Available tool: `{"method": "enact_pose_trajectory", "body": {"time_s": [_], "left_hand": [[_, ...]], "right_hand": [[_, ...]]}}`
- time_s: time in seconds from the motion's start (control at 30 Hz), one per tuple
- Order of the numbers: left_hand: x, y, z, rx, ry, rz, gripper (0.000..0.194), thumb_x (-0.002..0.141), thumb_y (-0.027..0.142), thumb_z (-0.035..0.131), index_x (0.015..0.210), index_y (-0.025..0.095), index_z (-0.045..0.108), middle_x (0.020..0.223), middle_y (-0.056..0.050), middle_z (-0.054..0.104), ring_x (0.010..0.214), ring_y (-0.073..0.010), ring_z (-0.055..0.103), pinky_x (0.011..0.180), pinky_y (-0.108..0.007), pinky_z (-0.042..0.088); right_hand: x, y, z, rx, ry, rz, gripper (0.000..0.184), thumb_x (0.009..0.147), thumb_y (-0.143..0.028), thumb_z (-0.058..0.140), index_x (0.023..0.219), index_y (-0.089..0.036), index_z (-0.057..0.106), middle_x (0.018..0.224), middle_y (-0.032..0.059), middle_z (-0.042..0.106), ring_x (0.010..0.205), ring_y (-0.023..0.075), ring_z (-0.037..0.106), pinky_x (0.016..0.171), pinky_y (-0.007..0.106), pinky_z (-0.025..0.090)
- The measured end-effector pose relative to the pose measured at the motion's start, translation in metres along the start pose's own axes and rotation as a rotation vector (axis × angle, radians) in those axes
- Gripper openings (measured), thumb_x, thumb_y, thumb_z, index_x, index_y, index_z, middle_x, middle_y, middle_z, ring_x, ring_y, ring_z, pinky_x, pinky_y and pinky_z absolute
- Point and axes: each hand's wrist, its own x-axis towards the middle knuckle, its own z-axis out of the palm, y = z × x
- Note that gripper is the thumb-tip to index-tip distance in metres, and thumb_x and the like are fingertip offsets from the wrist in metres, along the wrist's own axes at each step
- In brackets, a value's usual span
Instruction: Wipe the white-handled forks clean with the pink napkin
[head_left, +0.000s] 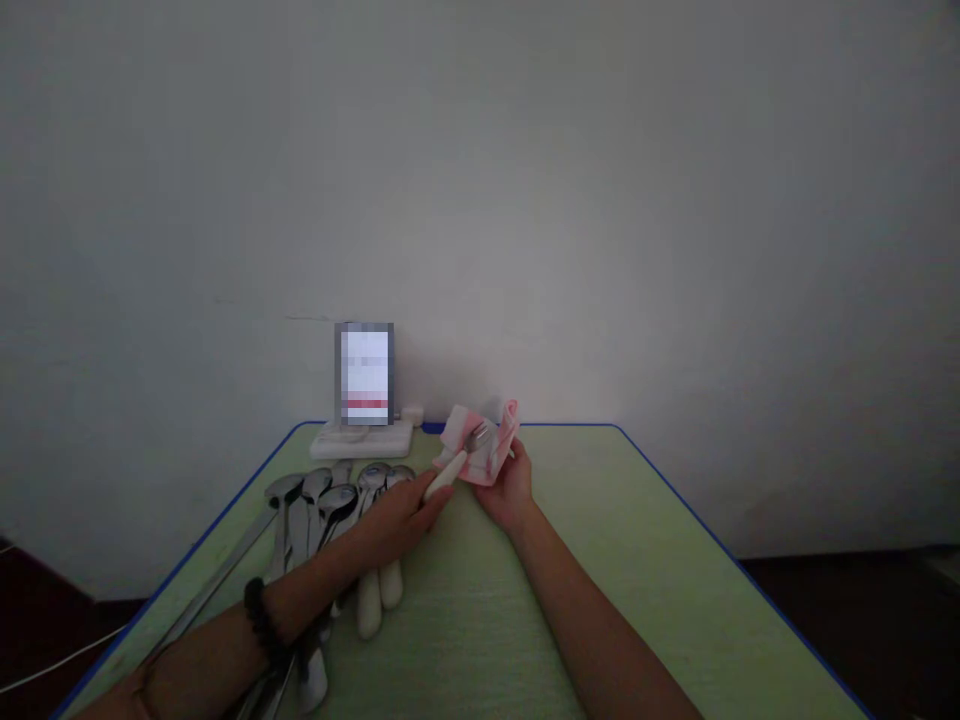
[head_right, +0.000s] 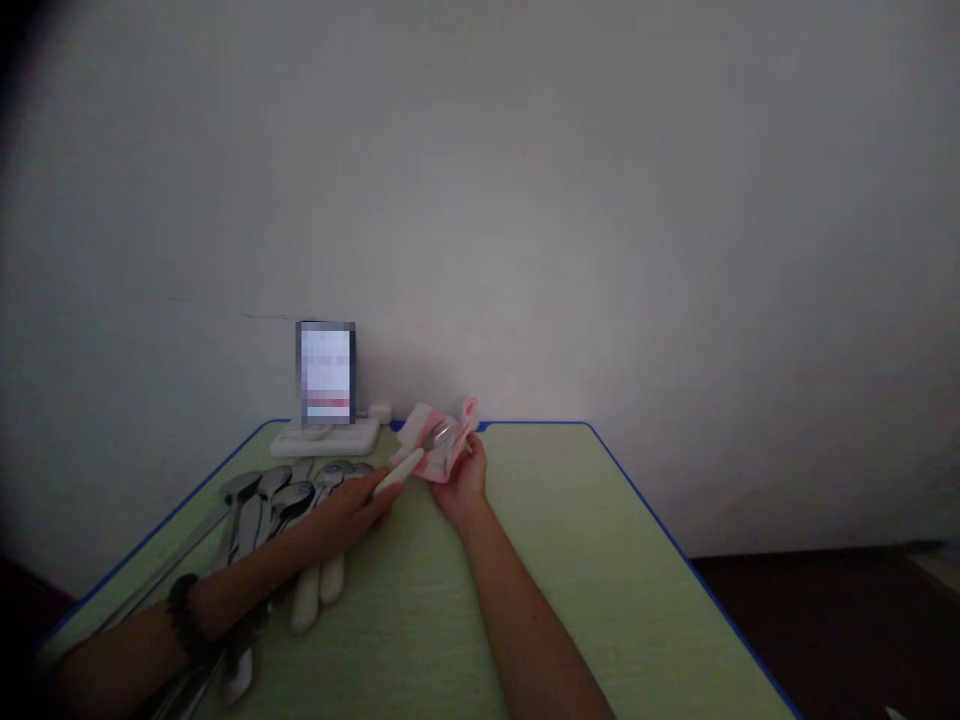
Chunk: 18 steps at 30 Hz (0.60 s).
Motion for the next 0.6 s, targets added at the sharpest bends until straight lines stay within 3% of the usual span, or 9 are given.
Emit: {"method": "enact_pose_trajectory", "body": {"time_s": [0.17, 0.33, 0.43, 0.6], "left_hand": [[-0.0014, -0.0002, -0.0002, -0.019, -0.005, 0.017, 0.032, 0.091, 0.042, 0.030, 0.089, 0.019, 0.053, 0.064, 0.000, 0.060, 0.062, -0.0171, 0.057, 0.061, -0.024, 0.039], [-0.0010, 0.0007, 0.0005, -0.053, 0.006, 0.000, 0.032, 0.091, 0.042, 0.029, 0.086, 0.019, 0.051, 0.062, 0.001, 0.058, 0.060, -0.0168, 0.056, 0.061, -0.025, 0.039], [-0.0002, 0.0005, 0.0005, -0.090, 0.026, -0.021, 0.031, 0.092, 0.042, 0.028, 0.086, 0.019, 0.049, 0.061, 0.002, 0.056, 0.058, -0.0162, 0.055, 0.059, -0.025, 0.039], [-0.0014, -0.0014, -0.0002, -0.097, 0.012, -0.018, 0.026, 0.090, 0.039, 0.033, 0.093, 0.019, 0.049, 0.065, 0.002, 0.058, 0.062, -0.0164, 0.056, 0.060, -0.025, 0.040]], "right_hand": [[-0.0011, 0.0004, 0.0042, -0.012, -0.039, -0.034, 0.034, 0.083, -0.038, 0.039, 0.087, -0.016, 0.066, 0.080, 0.0043, 0.073, 0.076, 0.0203, 0.066, 0.082, 0.039, 0.052], [-0.0028, 0.0020, 0.0081, -0.072, -0.132, -0.073, 0.050, 0.083, -0.056, 0.037, 0.090, -0.016, 0.066, 0.081, 0.0068, 0.072, 0.076, 0.0221, 0.065, 0.081, 0.043, 0.052], [-0.0047, 0.0018, 0.0080, -0.077, -0.127, -0.078, 0.062, 0.081, -0.066, 0.034, 0.095, -0.016, 0.066, 0.084, 0.0077, 0.072, 0.078, 0.0227, 0.064, 0.081, 0.043, 0.051], [-0.0045, 0.0009, 0.0089, -0.079, -0.115, -0.068, 0.061, 0.078, -0.069, 0.038, 0.093, -0.017, 0.066, 0.087, 0.0069, 0.072, 0.078, 0.0219, 0.064, 0.078, 0.041, 0.052]]}}
